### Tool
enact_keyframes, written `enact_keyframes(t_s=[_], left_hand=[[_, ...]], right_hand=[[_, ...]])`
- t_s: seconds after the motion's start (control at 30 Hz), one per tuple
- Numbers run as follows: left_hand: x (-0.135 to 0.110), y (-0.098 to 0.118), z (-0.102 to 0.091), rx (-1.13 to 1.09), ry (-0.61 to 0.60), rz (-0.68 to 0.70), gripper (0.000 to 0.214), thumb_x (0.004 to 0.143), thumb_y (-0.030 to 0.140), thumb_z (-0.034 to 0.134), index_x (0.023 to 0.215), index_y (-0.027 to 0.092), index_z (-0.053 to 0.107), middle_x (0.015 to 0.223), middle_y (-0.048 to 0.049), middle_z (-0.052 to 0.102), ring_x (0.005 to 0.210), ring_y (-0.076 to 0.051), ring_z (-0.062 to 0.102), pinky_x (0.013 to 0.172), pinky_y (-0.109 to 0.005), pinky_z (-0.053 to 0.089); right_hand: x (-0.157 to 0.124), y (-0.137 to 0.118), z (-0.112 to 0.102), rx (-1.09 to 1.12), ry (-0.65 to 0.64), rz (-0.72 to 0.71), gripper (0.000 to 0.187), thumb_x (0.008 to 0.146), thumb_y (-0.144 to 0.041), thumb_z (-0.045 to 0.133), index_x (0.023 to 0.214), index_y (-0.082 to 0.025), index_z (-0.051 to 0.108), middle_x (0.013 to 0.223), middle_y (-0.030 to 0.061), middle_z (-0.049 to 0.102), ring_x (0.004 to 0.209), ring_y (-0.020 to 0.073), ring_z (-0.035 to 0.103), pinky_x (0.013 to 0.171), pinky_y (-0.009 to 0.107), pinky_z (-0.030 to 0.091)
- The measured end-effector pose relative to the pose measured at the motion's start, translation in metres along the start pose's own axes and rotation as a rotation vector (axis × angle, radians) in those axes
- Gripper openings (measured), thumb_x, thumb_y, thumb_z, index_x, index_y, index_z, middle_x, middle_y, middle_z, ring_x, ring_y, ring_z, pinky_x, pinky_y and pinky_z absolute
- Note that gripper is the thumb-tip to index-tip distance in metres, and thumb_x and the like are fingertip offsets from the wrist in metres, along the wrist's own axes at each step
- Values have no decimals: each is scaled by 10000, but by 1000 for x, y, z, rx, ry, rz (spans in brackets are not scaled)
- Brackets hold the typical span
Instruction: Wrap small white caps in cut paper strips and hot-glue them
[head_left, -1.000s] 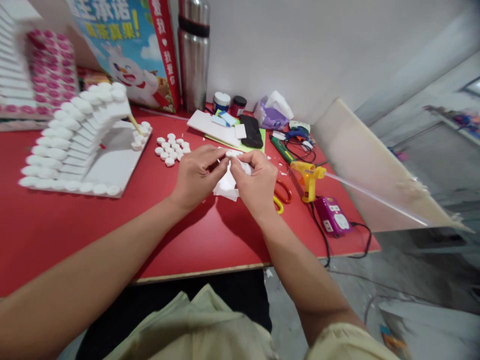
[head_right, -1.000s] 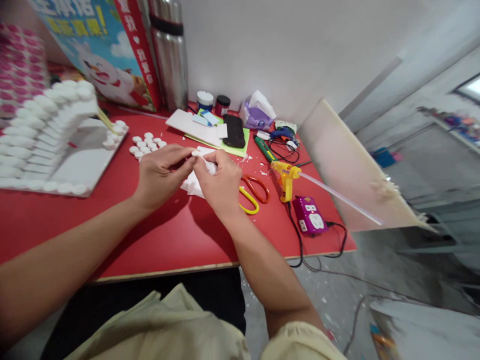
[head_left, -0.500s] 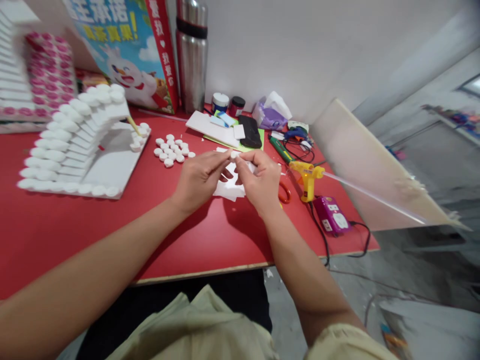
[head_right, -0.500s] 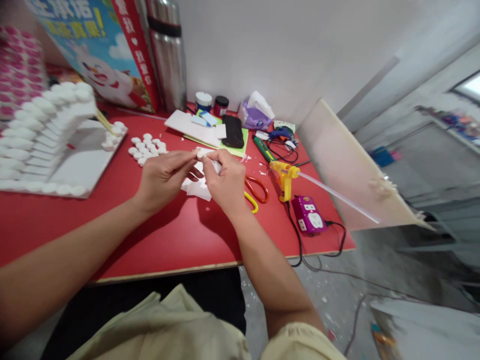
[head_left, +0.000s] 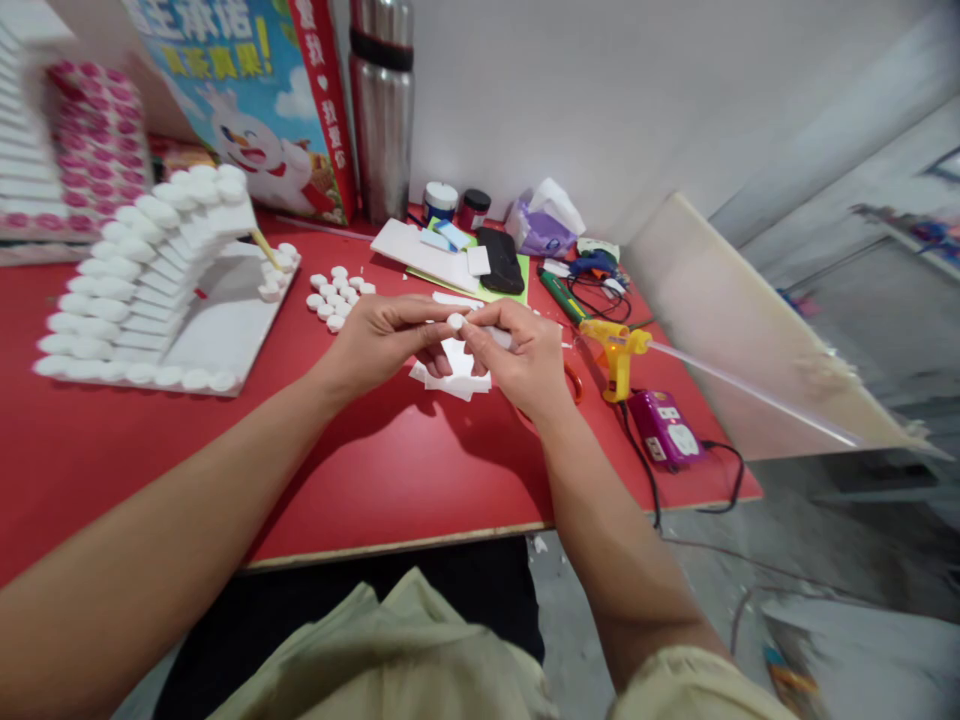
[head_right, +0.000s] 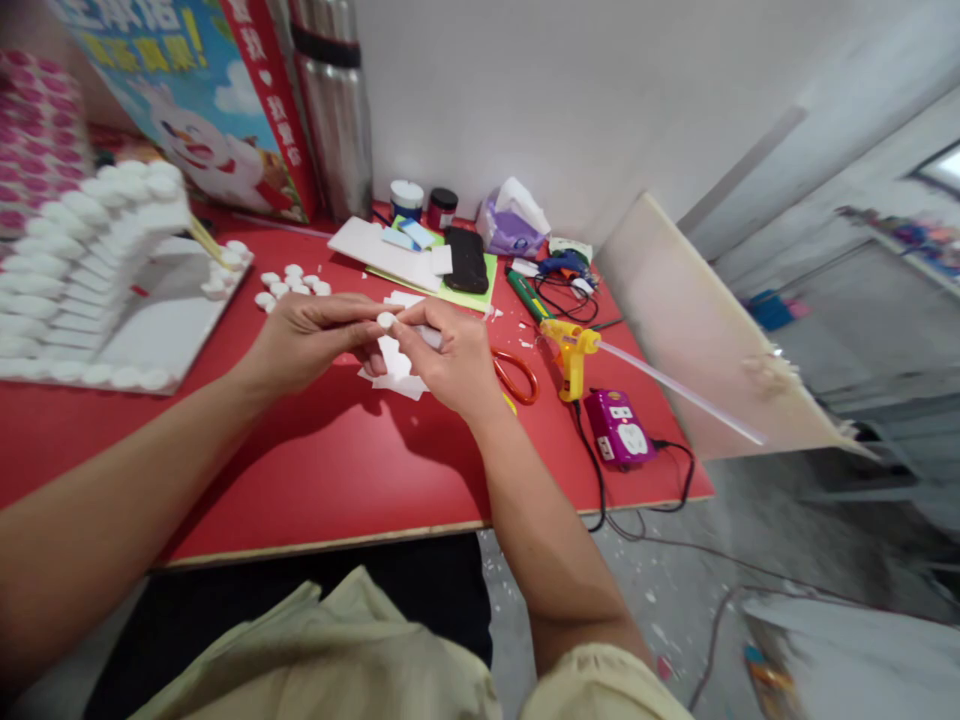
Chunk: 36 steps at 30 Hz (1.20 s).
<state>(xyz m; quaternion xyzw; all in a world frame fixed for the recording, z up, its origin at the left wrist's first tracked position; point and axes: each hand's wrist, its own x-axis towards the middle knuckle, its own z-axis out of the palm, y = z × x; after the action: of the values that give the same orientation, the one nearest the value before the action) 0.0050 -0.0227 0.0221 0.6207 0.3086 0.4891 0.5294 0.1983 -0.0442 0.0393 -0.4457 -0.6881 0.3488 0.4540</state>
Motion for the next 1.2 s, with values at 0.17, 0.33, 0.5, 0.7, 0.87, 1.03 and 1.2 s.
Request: enact_keyframes(t_s=[0.17, 0.33, 0.5, 0.7, 0.87, 1.03, 1.2], left_hand=[[-1, -3, 4, 51, 13, 53, 297, 858, 457, 820, 944, 173, 845, 921, -80, 781, 579, -147, 705, 558, -283, 617], [-1, -4, 7, 83, 102, 82, 275, 866, 432, 815, 949, 171, 827, 782, -52, 742, 593, -132, 659, 554, -247, 568], [0, -8, 6, 30, 115, 40, 278, 841, 412, 835, 958, 161, 824, 781, -54, 748, 592, -132, 648, 568, -257, 558], [-1, -4, 10, 75, 141, 86, 237, 826, 395, 848, 914, 176, 832, 741, -33, 730, 584, -133, 637, 562, -264, 526], [0, -7, 9, 3, 162, 25, 212, 830, 372, 847, 925, 183, 835, 707, -21, 723, 568, -134, 628, 560, -280, 514], [3, -11, 7, -73, 191, 13, 234, 783, 358, 879, 918, 172, 836, 740, -26, 739, 573, -118, 614, 558, -266, 517], [4, -12, 7, -105, 233, -44, 200, 761, 316, 874, 885, 165, 834, 708, -22, 726, 543, -103, 582, 527, -247, 491]], right_hand=[[2, 2, 3, 4, 16, 5, 256, 942, -460, 726, 833, -233, 678, 731, -10, 685, 559, 127, 580, 579, 290, 463], [5, 3, 6, 9, 39, 67, 292, 922, -504, 740, 863, -229, 666, 718, -14, 671, 555, 127, 572, 556, 280, 466], [5, 6, 4, -88, 53, 18, 208, 915, -412, 739, 860, -223, 670, 726, -10, 666, 578, 129, 562, 553, 273, 466], [5, 3, 10, 34, 106, 128, 250, 883, -415, 753, 770, -231, 627, 605, -42, 588, 478, 107, 503, 462, 247, 425], [8, 2, 6, 351, 9, 239, 387, 867, -565, 758, 767, -216, 626, 644, -35, 641, 427, 77, 497, 455, 250, 503], [10, 4, -3, 514, -70, 336, 287, 850, -421, 782, 1002, -196, 691, 642, -53, 676, 376, 66, 466, 393, 228, 478], [13, 7, -8, 568, -171, 467, 228, 849, -372, 756, 949, -179, 687, 542, -62, 610, 333, 73, 411, 338, 225, 436]])
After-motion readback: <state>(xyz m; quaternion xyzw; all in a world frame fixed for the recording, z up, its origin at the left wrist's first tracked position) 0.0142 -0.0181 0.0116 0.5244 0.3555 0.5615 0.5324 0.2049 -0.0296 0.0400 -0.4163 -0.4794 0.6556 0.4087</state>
